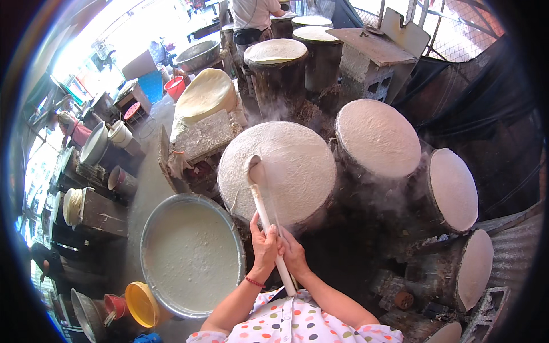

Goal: The person ladles batter onto hot cylindrical molds, spreads it evenly with a stick, and removes the cooked thin pancakes. They repeat this process across multiple molds in a busy kitchen.

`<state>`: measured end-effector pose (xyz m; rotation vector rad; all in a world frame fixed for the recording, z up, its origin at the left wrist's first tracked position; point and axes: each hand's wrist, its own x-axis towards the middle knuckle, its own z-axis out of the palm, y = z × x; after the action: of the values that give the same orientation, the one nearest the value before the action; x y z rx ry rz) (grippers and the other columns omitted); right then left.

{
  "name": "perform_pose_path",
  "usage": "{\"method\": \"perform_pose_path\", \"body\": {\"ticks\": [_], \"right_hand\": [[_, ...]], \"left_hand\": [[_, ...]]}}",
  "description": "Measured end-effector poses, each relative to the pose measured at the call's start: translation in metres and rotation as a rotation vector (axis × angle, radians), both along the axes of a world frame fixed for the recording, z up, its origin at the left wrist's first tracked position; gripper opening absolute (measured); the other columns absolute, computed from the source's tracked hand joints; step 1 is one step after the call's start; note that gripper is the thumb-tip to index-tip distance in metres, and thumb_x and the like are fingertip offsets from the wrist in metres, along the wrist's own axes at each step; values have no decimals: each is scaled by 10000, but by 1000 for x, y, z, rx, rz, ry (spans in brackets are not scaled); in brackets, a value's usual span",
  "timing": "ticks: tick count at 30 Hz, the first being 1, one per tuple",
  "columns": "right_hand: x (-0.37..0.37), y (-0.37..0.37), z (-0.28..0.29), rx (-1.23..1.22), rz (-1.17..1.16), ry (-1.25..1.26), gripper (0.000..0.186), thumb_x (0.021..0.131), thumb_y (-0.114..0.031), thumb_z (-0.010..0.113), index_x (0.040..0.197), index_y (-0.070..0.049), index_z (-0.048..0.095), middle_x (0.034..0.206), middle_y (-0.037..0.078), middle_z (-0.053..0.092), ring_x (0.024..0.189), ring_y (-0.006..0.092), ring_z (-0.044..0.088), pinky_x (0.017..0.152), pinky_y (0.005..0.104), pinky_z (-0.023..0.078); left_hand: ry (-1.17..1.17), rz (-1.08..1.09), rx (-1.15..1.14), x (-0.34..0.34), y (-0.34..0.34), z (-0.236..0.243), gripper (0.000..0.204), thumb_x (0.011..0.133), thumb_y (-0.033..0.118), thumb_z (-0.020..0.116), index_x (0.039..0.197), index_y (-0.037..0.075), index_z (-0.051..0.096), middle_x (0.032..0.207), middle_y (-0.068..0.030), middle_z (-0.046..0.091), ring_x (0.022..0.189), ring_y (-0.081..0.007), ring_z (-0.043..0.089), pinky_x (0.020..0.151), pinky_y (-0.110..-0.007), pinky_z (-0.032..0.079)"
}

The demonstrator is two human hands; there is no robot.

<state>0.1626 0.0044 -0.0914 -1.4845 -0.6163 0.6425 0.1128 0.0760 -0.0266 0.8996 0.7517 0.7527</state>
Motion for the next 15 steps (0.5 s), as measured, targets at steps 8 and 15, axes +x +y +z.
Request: {"method": "perform_pose_path", "body": {"ticks": [8, 15], "right_hand": [[27, -13, 46, 26, -86, -219, 356, 945, -108, 538, 1300, -82, 539, 681, -68, 504, 521, 3, 399, 463, 172, 354], [49, -18, 61, -294, -125, 284, 355, 921, -181, 574, 1268, -109, 578, 632, -4, 568, 444, 66, 463, 411, 245, 421]], "left_hand": [[-586, 3, -469, -34, 30, 79, 148, 999, 159, 419, 1146, 148, 404, 775, -13, 388, 462, -37, 354, 303, -155, 336], [-1073, -101, -984, -46, 36, 78, 230, 1005, 173, 405, 1235, 166, 400, 762, -22, 398, 436, -31, 334, 299, -148, 343]]}}
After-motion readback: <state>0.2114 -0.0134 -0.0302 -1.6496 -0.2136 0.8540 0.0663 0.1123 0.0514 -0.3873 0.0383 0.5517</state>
